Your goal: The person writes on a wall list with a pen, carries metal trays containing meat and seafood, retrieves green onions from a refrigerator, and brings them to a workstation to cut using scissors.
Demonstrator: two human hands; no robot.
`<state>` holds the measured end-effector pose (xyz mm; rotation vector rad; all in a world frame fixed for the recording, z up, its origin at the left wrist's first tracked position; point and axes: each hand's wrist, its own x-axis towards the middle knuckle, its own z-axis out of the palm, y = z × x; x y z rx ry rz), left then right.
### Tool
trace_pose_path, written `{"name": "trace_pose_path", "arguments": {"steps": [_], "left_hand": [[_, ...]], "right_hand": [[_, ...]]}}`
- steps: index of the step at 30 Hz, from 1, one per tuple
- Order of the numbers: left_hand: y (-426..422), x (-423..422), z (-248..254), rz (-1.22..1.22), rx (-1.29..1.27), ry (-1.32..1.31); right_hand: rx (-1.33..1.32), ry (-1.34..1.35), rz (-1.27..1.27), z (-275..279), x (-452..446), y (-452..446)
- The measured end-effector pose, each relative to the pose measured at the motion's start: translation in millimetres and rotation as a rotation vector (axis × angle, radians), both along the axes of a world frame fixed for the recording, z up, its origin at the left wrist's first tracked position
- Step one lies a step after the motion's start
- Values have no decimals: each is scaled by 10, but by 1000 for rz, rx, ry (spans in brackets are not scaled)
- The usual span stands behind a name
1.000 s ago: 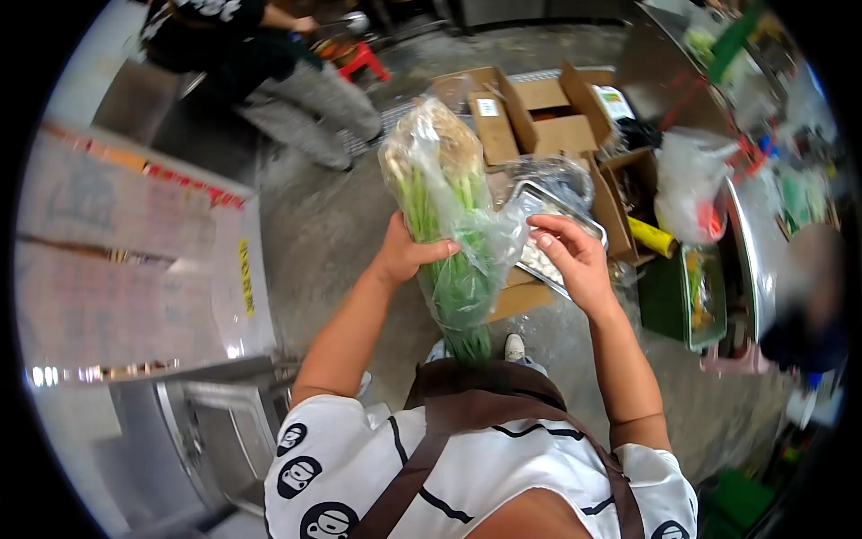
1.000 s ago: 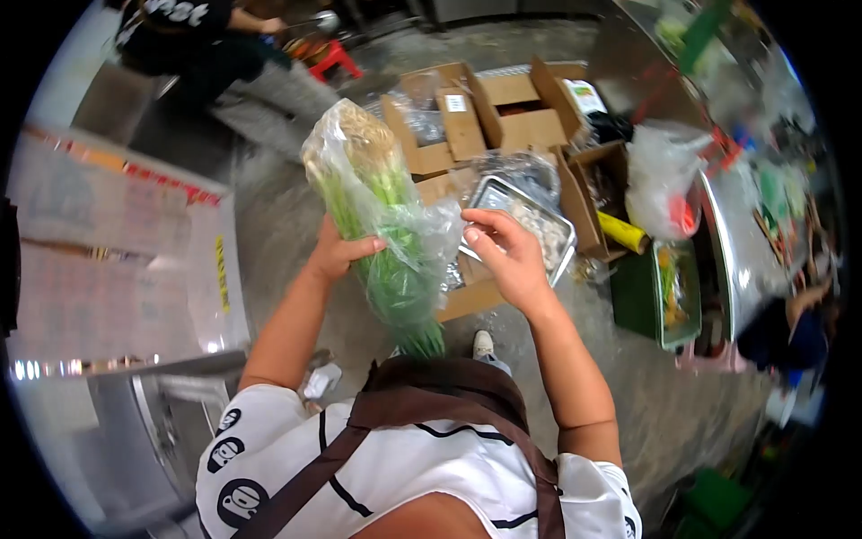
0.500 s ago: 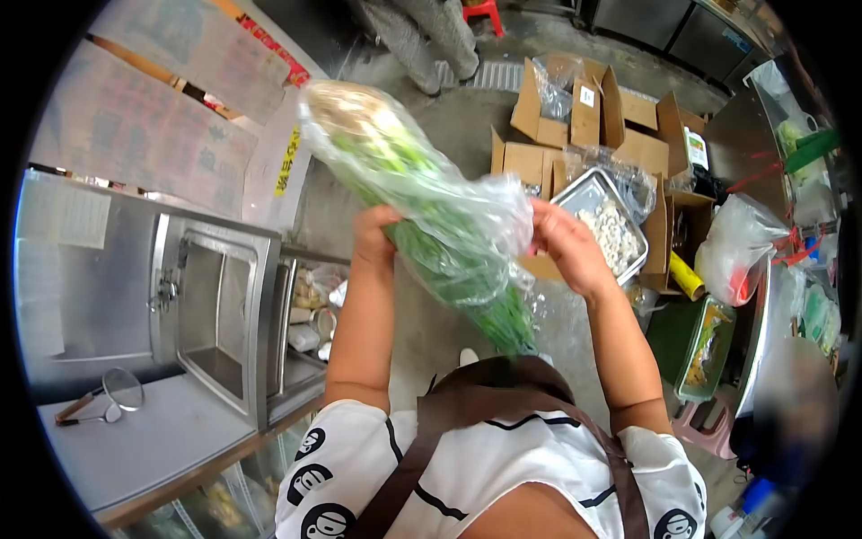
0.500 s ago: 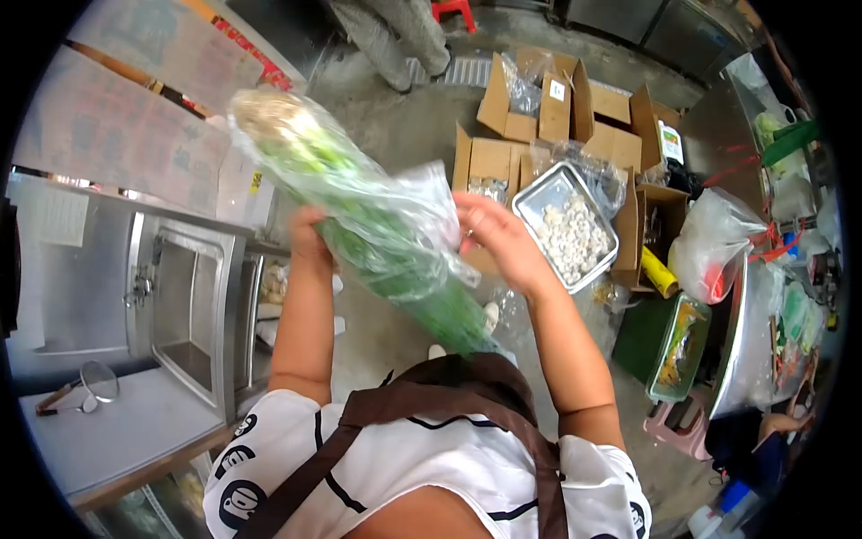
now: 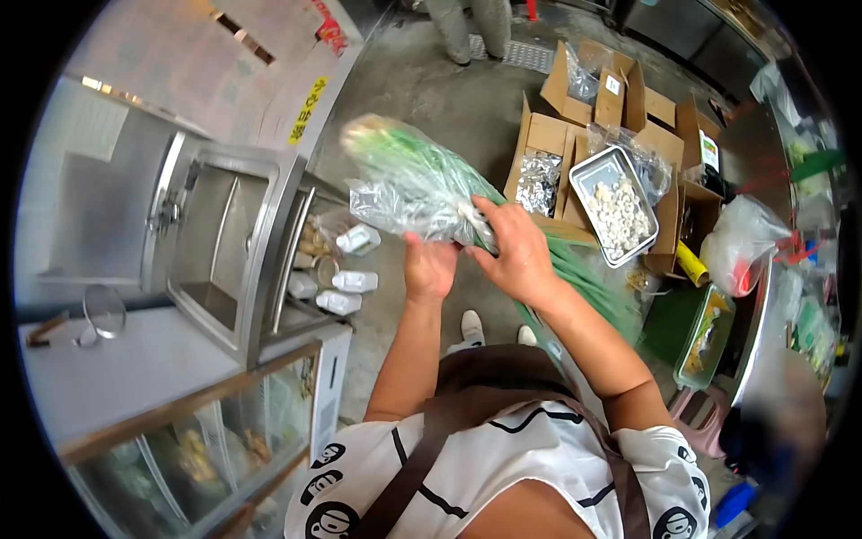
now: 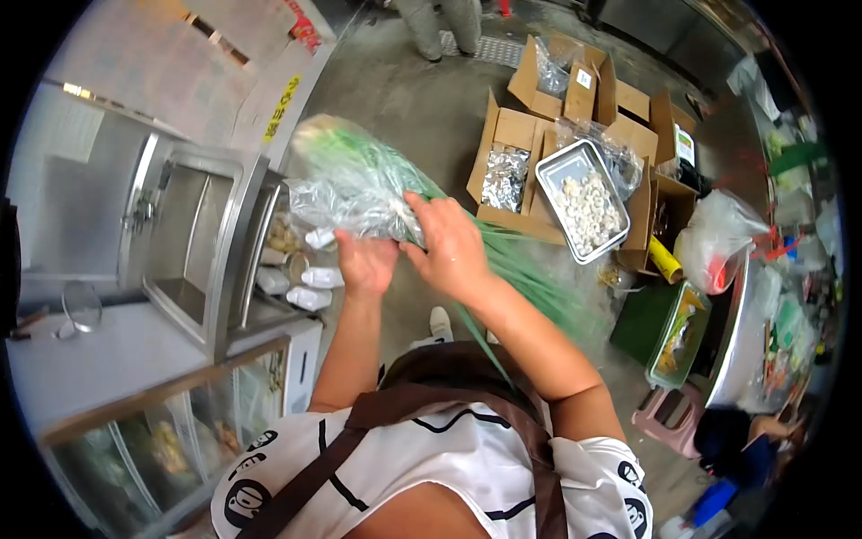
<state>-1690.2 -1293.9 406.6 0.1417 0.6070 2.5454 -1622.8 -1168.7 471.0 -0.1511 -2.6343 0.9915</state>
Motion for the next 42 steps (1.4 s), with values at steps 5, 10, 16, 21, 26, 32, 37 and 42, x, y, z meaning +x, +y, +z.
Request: {"name": "trace_pose_path", "arguments": {"steps": [5,10,16,21,26,32,37,42], "left_hand": [[40,328,-271,114,-419,-193],[122,746,-341,250,-447,-183],[243,1124,-354,289,-433,-140],[187,1352,-236,241,-275,-512],[54,1357,-360,381,-600,-421],[-353,1467,-477,584,-637,-183],[-1006,1546,-627,600,-668,-124],[-1830,1757,-1137,492,-658,-187]], "right_hand": [[-410,-83,102,-391,307,59],[-822,-252,-23,-556,761,266],[-112,86,205,-339,895,310],[-80,25,515,-275,944,197],[-941,-327,481,35,1257,-34],[-1152,-158,117,-882,1069,182],[-537,-70,527,-1027,1107,-840],[-531,-99,484,-1511,1153,-1496]]}}
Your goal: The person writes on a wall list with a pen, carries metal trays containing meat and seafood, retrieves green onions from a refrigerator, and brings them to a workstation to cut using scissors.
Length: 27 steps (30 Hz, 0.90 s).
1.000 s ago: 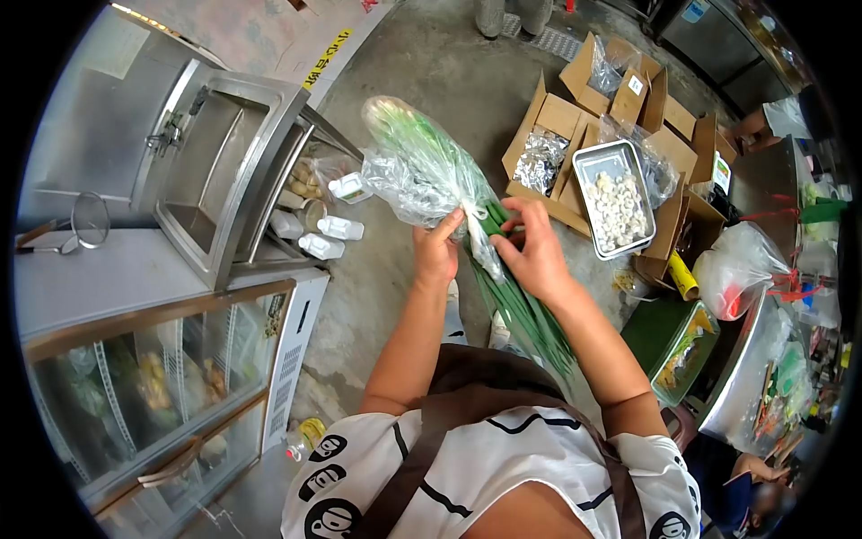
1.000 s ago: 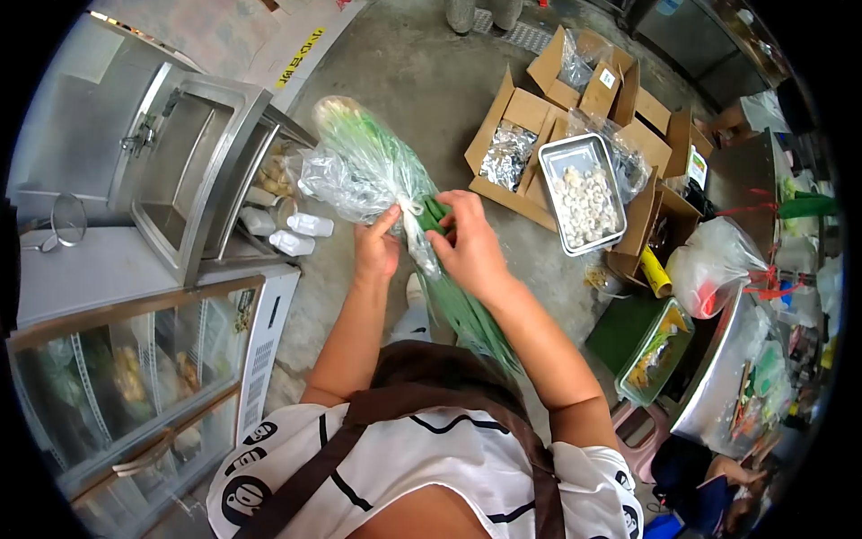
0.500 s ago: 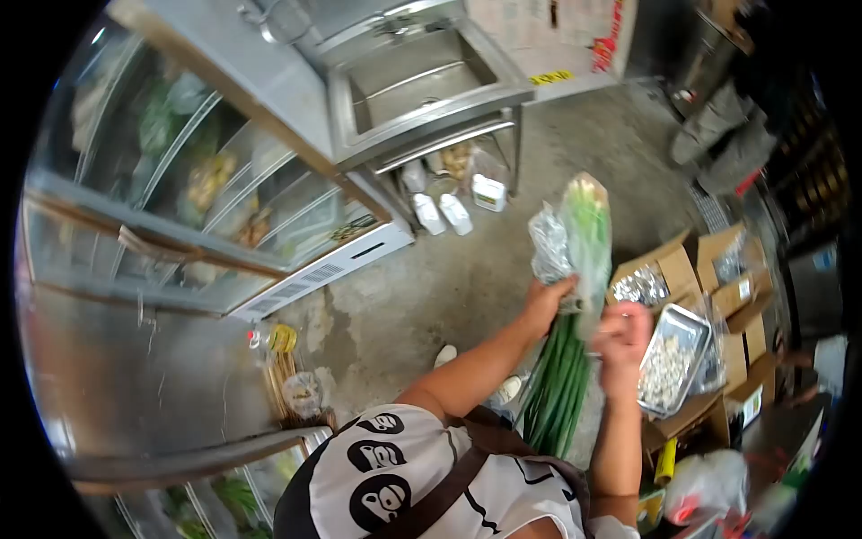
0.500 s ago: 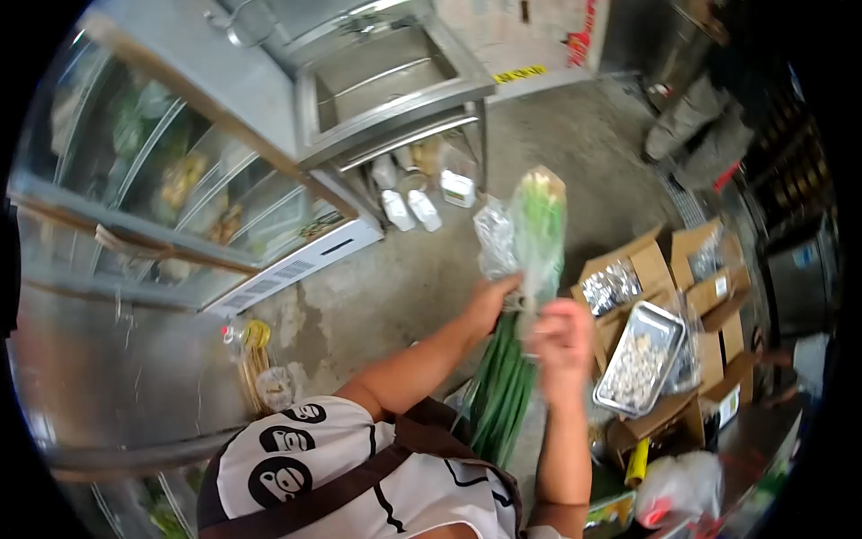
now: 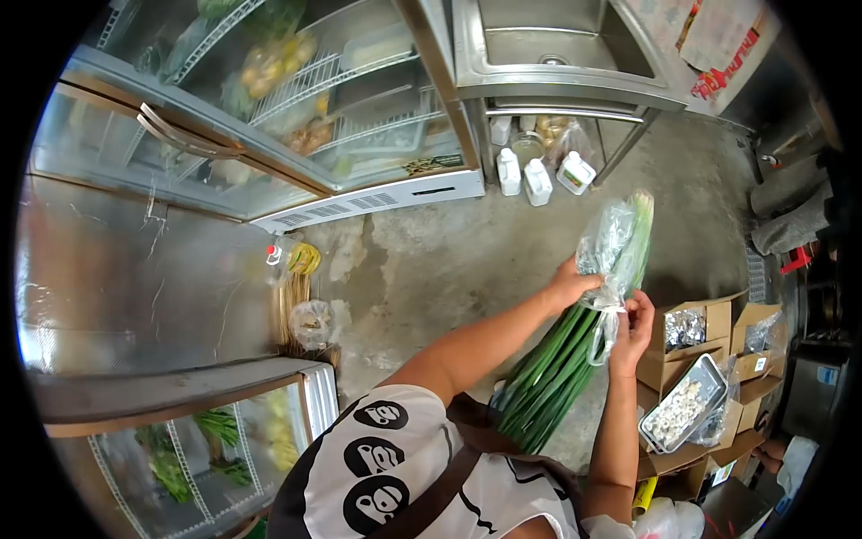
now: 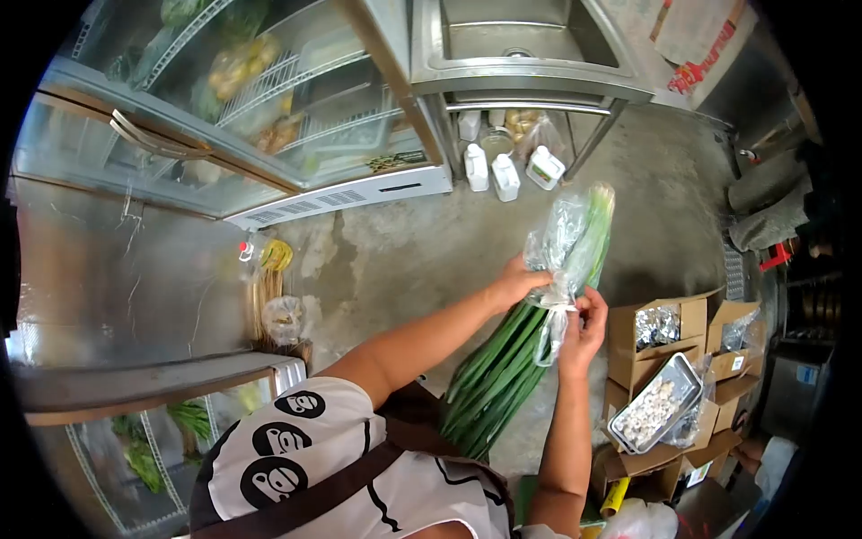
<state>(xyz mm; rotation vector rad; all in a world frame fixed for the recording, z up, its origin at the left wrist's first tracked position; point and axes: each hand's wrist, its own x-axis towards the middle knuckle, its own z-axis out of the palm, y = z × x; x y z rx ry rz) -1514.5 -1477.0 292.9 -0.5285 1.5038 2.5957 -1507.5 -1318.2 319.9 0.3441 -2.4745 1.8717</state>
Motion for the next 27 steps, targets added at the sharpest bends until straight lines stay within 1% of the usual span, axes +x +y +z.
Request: {"name": "trace_pose_path", "arguments": {"steps": [1,2,3,4,6,7,8,9,11,12,13,15,16,17,18,19,20,22,23,24,25,26,27], "left_hand": [[-231,37,-92,-8,0,6],[-498,82,-177,-63,-58,-103],[-755,98,-192,-131,-119,-200],[-964,109,-384,-77,-75,-230],[-1437,116,-686,-126,-3,-194],[-1676,127,-488,-213,-96,-314],[-1889,124,-561,-293,-201,-330],[-2077,130,-682,-368,-309,-347],[-2353,185,-902,-334,-386,-239],[-2546,151,-1130,-353,-497,-124],[-2711,212,-1361,-379,-596,-26],[-3082,187,-1426,-803,-1083,-328],[-3032,259,-1165,-588,-762,-354],[-3195,361,-1641,-453,-561,-193],[-3202,335,-1556,-451,-454,-317],[-3192,283,-1438,-513,-455,-386],[-3273,307,-1672,-538,-432,-413],[-3536,285,-2177,-655,-623,-422],[-3713,302,-2432,-669,-835,-392],[-3901,362,-2648,-681,-1046,-349],[-4036,414,-2739,-620,-1154,-511],[-4193,484,-2818,-550,-1261,-672],[-4426,681,-3067,-541,-1349,-673]], "right_hand": [[-161,-138,-38,-87,55,-73],[-323,-272,-83,-146,122,-140],[-275,-234,-123,-160,167,-243],[-249,-137,-186,-237,217,-413],[-261,-387,-128,-395,370,-590],[-381,-455,-69,-467,419,-706],[-500,-527,-1,-524,468,-814],[-508,-522,-14,-517,547,-913],[-163,-527,80,-501,579,-1057],[-171,-519,76,-600,490,-1073],[-134,-294,213,-719,471,-1051],[-323,-610,216,-724,611,-1033],[-312,-671,194,-852,726,-1065],[-359,-744,230,-1003,811,-1110],[-409,-801,264,-1178,844,-1188],[-330,-562,390,-1327,898,-1373],[-248,-324,514,-1481,1002,-1583],[-180,-226,654,-2063,1304,-1925],[-179,-254,630,-2371,1478,-2112],[-146,-517,558,-2644,1671,-2289],[-114,-774,479,-2938,1855,-2403],[-113,-796,455,-3304,2055,-2487],[76,-831,413,-3670,2300,-2559]]}}
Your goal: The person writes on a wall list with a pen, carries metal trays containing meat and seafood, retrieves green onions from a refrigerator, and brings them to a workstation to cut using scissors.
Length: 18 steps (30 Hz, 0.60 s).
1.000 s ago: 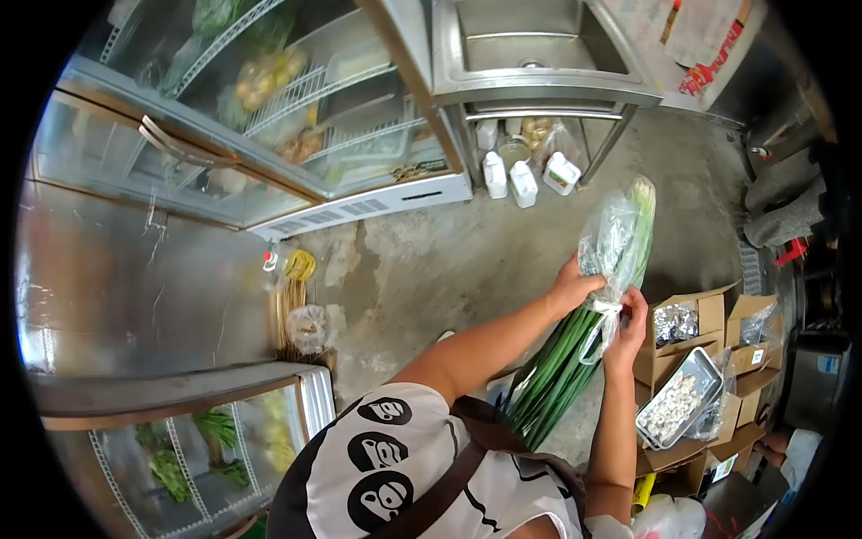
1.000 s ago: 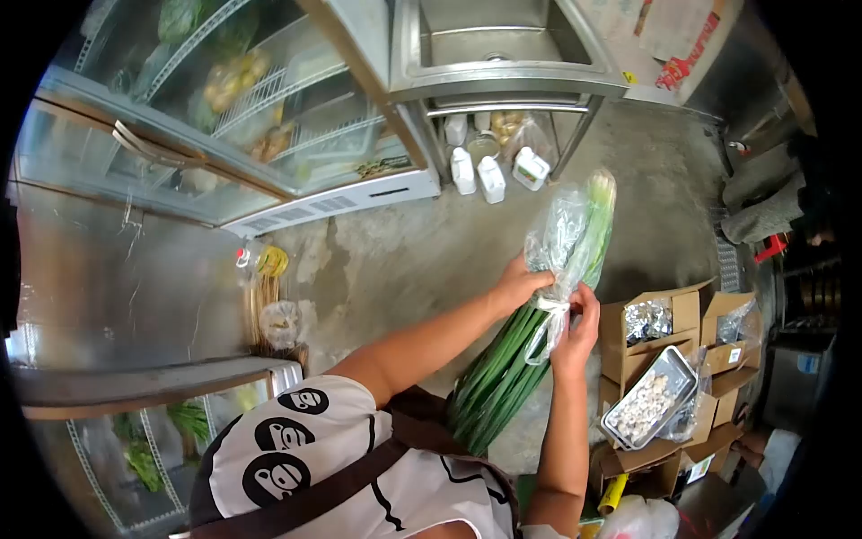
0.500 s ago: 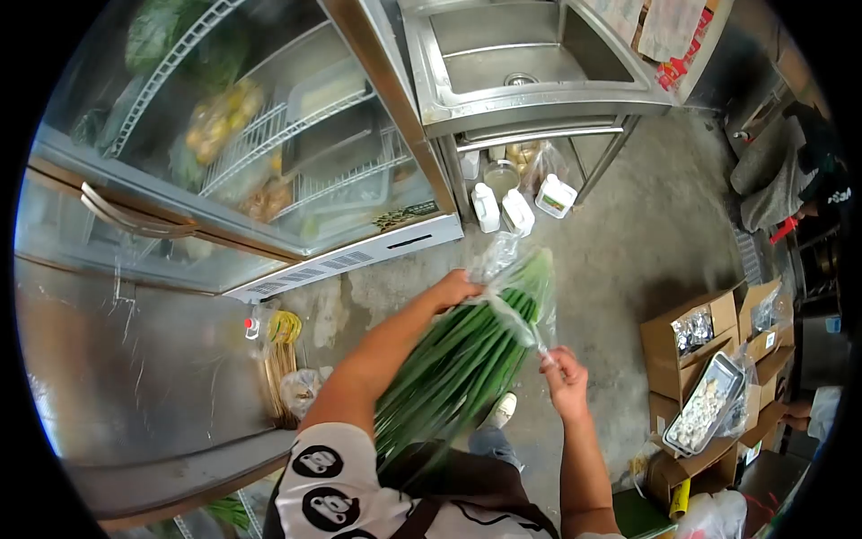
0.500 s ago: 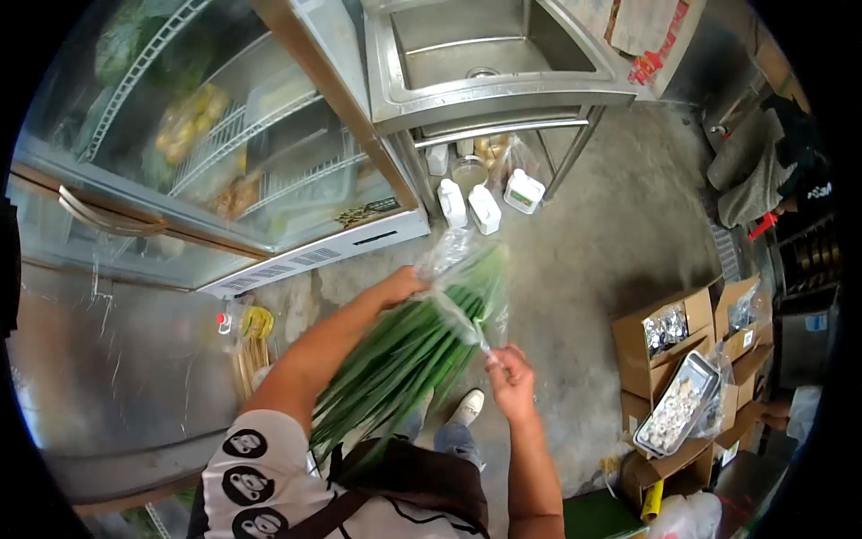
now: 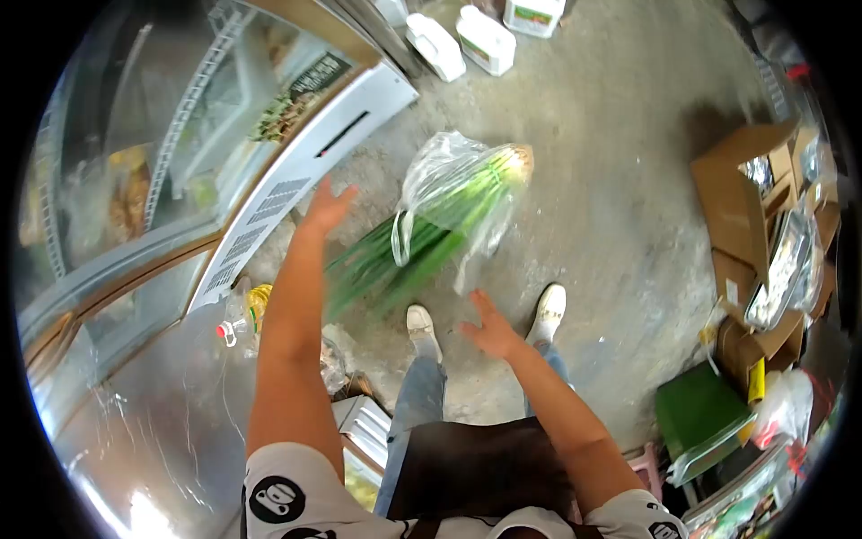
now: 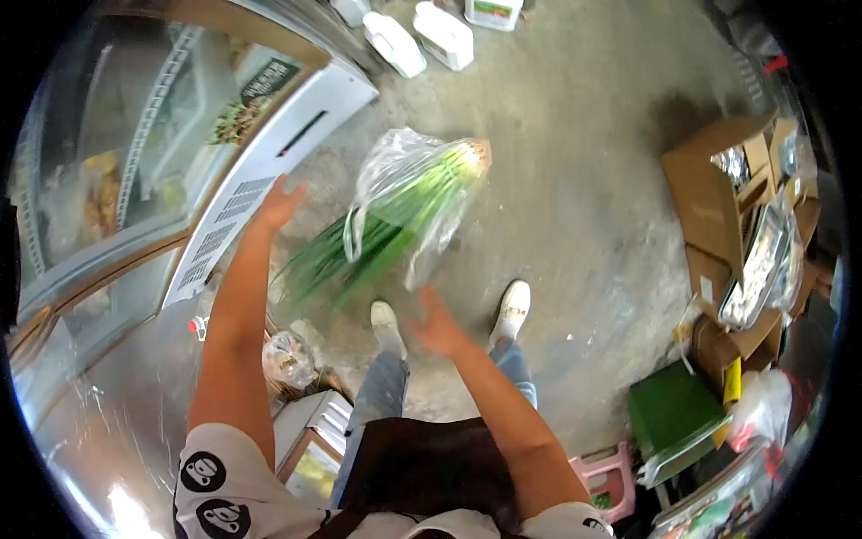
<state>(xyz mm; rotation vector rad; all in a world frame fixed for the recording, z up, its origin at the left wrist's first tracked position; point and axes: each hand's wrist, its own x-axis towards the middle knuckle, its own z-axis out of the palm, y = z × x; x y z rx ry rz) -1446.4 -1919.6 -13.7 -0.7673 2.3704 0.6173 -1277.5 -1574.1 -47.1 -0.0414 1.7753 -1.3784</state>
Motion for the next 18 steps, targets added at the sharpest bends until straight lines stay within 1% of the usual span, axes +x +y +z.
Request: {"name": "trace_pose_path", "arguments": {"steps": [1,2,3,4,5,6,7,8,10,11,12,13,14,15,16,17,18], "left_hand": [[-223,301,-270,-24,-80,11],[-356,648,-441,-172,-161,-39],[-423,1004,-546,-324,-240,-73],[-308,1240,-371,-427,-226,-146],[-182,1468,-183,-530,-207,-210],[-37,1735,10,-568,-177,-240],[-96,2446,-159,-695,-105,-304],[11,2623,29,-811,-81,-302],[286,2815,438,-631,77,-321],[429,2900,647,-538,150,-329],[403,3180,594,-544,223,-286],[525,3166,920,-556,266,-340],[620,3198,1202,-595,283,-336],[613,3285,1280,-671,339,-219],[586,3300,1427,-684,343,-129],[657,3149,1656,-660,341,-157],[481,3180,1577,-709,339,-138]], "right_hand": [[185,0,45,-224,253,-34],[200,-21,35,-318,482,-21],[217,82,10,-342,677,28],[234,194,-18,-286,807,92],[270,125,-10,-140,902,186],[301,56,-2,19,1019,319],[446,-75,192,156,1247,550],[573,-196,390,172,1400,762],[657,-303,178,738,1267,901],[665,-292,141,883,1294,946],[698,-162,153,1100,1427,1021],[767,-52,141,1372,1667,1091],[930,97,105,1457,2049,1118],[995,-24,4,1794,2157,1126],[1054,-8,-99,1951,2329,1147],[1078,-68,-167,2097,2476,1187],[1041,-153,-289,2359,2486,1185]]}}
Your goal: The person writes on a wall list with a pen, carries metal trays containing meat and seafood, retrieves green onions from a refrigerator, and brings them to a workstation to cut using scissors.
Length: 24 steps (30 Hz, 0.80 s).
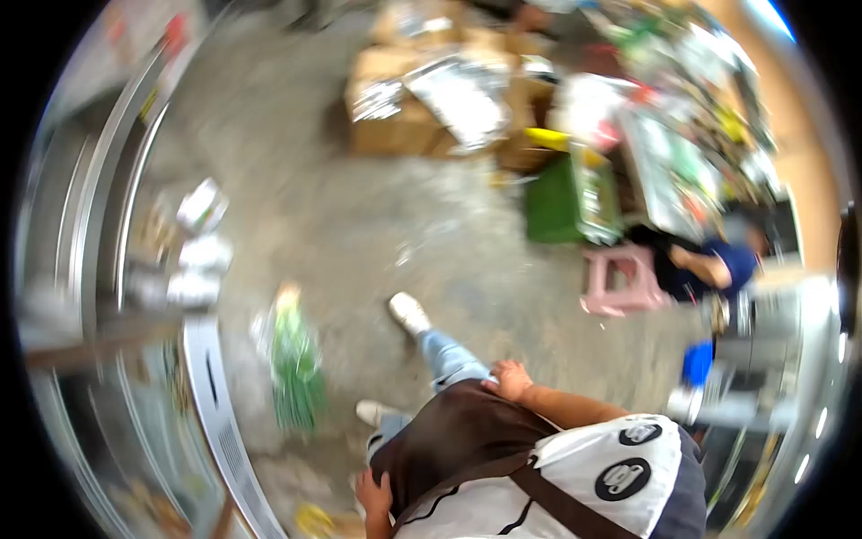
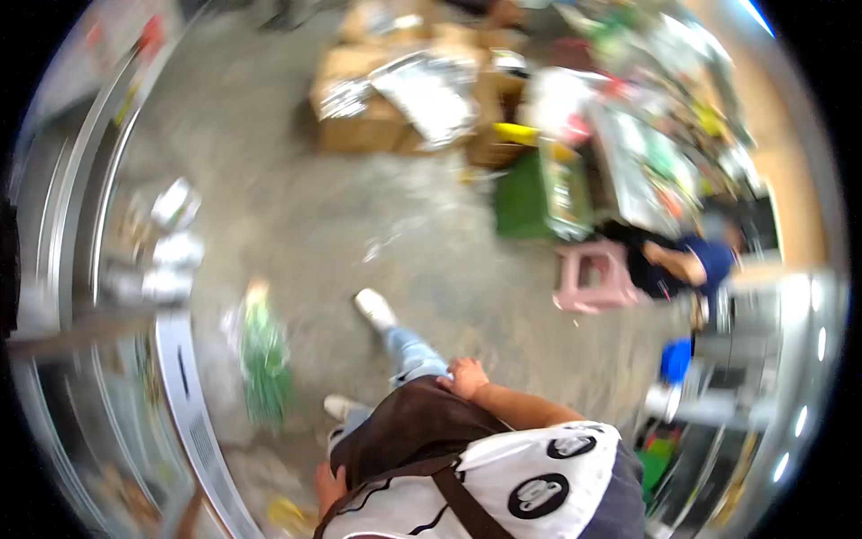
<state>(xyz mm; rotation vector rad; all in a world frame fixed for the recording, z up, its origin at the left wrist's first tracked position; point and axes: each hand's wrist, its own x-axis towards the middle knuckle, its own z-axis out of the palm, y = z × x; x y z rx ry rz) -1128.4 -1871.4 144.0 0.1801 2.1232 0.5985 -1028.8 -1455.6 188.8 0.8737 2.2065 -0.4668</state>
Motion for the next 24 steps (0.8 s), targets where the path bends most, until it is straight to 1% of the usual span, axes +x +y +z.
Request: {"name": "trace_pose_path", "arguments": {"steps": [1,2,3,4,5,6,7,10,12,13,15,16,17,19,20,22,23,24], "left_hand": [[29,-158,124,-40,-45,-97],[-152,-158,-82,-190,-24,0],[-139,-287,-110,-262,-19,2],[-10,-434,-82,-299,-12,-21],[114,-574,-72,-306,-7,-45],[245,-695,-48,-317,0,-56],[380,-843,-15,-338,2,-71],[857,-1193,127,-394,13,-88],[1178,-1353,199,-425,14,-102],[1360,-1410,237,-433,13,-112],[1671,-1491,278,-446,7,-131],[1815,-1520,313,-459,3,-143],[1962,-1549,343,-471,-1,-152],[2251,-1574,383,-491,-4,-174],[2384,-1582,397,-498,-7,-186],[2614,-1594,416,-507,-11,-207],[2705,-1604,418,-517,-15,-219],[2788,-1612,418,-529,-18,-231]], "right_hand": [[-40,9,-188,177,82,-19],[-95,-31,-305,349,156,-42],[-201,-11,-406,270,328,-69],[-252,80,-434,198,513,-162],[-309,90,-469,173,594,-265],[-351,157,-476,337,694,-378],[-304,186,-519,316,745,-490],[-313,235,-629,185,1050,-540],[-344,215,-644,137,1162,-480],[-339,240,-655,212,1181,-391],[-337,186,-704,328,1226,-278],[-297,255,-778,308,1262,-211],[-300,273,-792,311,1278,-132],[-184,488,-947,410,1266,119],[-175,508,-944,460,1241,266],[-51,559,-993,678,1181,510],[-49,568,-992,765,1159,643],[-123,557,-1030,865,1133,775]]}}
